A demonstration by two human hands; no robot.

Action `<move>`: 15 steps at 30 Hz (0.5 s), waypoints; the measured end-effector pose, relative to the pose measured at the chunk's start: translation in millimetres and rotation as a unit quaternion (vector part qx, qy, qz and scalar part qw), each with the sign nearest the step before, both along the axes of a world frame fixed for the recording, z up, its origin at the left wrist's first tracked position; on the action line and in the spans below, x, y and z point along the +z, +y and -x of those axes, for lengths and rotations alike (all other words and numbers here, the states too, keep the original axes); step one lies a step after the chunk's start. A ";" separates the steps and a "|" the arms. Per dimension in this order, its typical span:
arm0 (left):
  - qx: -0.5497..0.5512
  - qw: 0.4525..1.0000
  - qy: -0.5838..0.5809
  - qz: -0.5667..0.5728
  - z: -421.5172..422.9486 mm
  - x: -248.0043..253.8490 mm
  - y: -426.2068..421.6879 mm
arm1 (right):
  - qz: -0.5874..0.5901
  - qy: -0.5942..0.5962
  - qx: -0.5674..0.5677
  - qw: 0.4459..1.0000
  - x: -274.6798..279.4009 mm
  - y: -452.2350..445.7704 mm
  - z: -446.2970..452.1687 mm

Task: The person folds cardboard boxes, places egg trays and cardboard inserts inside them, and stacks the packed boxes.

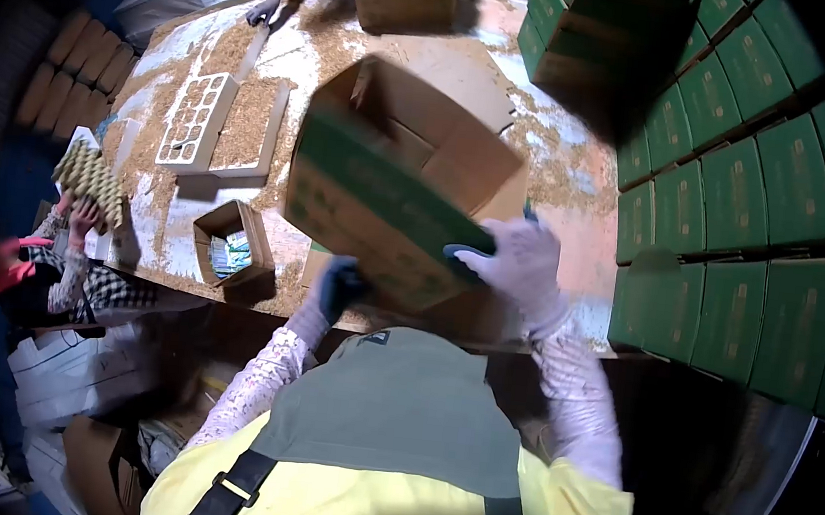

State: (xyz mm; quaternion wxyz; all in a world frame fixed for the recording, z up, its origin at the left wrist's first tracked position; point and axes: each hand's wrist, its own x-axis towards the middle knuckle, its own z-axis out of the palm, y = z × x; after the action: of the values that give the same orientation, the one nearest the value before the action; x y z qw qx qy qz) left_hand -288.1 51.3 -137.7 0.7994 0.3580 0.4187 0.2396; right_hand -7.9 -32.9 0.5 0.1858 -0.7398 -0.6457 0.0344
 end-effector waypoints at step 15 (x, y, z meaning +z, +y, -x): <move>0.186 0.832 0.374 -0.365 70.1 -49.3 253.5 | 0.072 0.303 -0.281 0.908 -156.2 -25.2 -42.4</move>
State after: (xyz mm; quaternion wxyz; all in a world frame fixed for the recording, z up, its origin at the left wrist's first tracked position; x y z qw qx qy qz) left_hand -358.2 304.8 -187.0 0.3334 0.6017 0.6262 0.3668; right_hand 34.4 -58.1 -155.6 0.3213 -0.8560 -0.3189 0.2497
